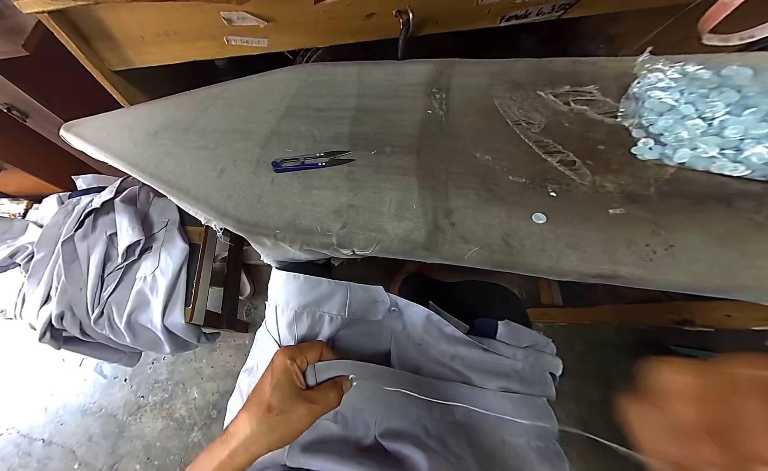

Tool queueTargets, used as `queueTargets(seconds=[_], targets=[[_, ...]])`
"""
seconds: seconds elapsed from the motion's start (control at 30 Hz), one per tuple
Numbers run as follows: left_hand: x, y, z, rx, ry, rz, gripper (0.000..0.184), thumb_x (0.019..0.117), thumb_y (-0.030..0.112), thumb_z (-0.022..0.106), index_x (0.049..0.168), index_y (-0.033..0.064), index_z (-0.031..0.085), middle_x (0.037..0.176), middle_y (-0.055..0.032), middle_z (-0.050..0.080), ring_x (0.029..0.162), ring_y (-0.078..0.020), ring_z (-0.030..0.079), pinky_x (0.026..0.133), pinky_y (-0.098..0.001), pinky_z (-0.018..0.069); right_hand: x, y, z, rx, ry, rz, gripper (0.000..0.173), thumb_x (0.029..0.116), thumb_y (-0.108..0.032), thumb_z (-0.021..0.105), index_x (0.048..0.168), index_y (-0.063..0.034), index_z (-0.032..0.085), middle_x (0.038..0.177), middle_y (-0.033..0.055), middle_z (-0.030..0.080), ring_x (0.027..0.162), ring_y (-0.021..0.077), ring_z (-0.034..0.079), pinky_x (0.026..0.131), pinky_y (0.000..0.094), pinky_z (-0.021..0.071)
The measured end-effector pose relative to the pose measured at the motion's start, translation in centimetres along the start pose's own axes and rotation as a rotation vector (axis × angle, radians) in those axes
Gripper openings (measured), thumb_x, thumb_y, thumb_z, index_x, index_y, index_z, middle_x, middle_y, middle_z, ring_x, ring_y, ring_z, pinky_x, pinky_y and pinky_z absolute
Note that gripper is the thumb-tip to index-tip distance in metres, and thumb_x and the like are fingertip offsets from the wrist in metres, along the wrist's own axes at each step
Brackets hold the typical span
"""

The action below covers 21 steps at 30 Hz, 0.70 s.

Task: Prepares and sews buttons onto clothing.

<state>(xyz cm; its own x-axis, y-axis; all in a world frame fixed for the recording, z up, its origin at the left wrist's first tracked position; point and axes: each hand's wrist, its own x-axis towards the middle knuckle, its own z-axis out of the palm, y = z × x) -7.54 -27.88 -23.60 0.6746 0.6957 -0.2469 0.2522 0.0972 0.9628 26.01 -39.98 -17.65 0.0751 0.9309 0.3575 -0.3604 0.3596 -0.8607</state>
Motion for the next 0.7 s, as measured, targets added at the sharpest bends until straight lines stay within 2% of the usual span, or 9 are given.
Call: queueTargets(seconds=[0.07, 0.13, 0.2, 0.23, 0.7], targets=[[0.0, 0.0, 0.1, 0.032, 0.009, 0.02, 0.011, 0.0886, 0.017, 0.076, 0.084, 0.0103, 0.069, 0.068, 0.0074, 0.062, 0.06, 0.0026, 0.056, 0.054, -0.0157, 0.045, 1.0, 3.0, 4.2, -0.207, -0.109, 0.144, 0.019, 0.1006, -0.027, 0.065, 0.117, -0.0194, 0.072, 0.089, -0.0108, 0.07, 0.073, -0.0036, 0.063, 0.064, 0.0145, 0.0538], [-0.1, 0.1, 0.0, 0.044, -0.004, 0.045, 0.011, 0.0883, 0.017, 0.076, 0.085, 0.0098, 0.069, 0.069, 0.0071, 0.063, 0.061, 0.0028, 0.056, 0.055, -0.0154, 0.0455, 0.6, 7.4, 7.5, -0.271, -0.183, 0.257, 0.026, 0.0987, -0.02, 0.064, 0.124, -0.0147, 0.063, 0.079, -0.0085, 0.06, 0.065, -0.0041, 0.055, 0.056, 0.0134, 0.0467], [-0.4, 0.3, -0.1, 0.049, -0.012, 0.044, 0.01, 0.0882, 0.017, 0.076, 0.086, 0.0096, 0.069, 0.07, 0.0067, 0.063, 0.061, 0.0026, 0.056, 0.055, -0.0154, 0.0457, -0.3, 10.6, 9.0, -0.319, -0.187, 0.301, 0.029, 0.0927, -0.01, 0.064, 0.121, -0.0099, 0.058, 0.07, -0.0056, 0.052, 0.056, -0.0024, 0.047, 0.048, 0.013, 0.0384], [-0.5, 0.4, -0.1, 0.052, -0.013, 0.038, 0.009, 0.0879, 0.017, 0.075, 0.086, 0.0095, 0.07, 0.07, 0.0066, 0.064, 0.062, 0.0025, 0.057, 0.055, -0.0155, 0.0464, -0.5, 11.3, 9.3, -0.344, -0.175, 0.31, 0.029, 0.0911, -0.009, 0.064, 0.12, -0.0091, 0.057, 0.068, -0.0054, 0.051, 0.054, -0.002, 0.045, 0.047, 0.0131, 0.0372], [-0.7, 0.2, -0.1, 0.037, 0.005, 0.068, 0.008, 0.0877, 0.015, 0.075, 0.086, 0.0089, 0.07, 0.069, 0.006, 0.064, 0.061, 0.0023, 0.057, 0.054, -0.0149, 0.046, -0.3, 11.6, 9.3, -0.46, -0.228, 0.321, 0.03, 0.0891, -0.009, 0.064, 0.118, -0.0096, 0.056, 0.068, -0.0056, 0.051, 0.052, -0.0024, 0.045, 0.046, 0.0122, 0.0375]])
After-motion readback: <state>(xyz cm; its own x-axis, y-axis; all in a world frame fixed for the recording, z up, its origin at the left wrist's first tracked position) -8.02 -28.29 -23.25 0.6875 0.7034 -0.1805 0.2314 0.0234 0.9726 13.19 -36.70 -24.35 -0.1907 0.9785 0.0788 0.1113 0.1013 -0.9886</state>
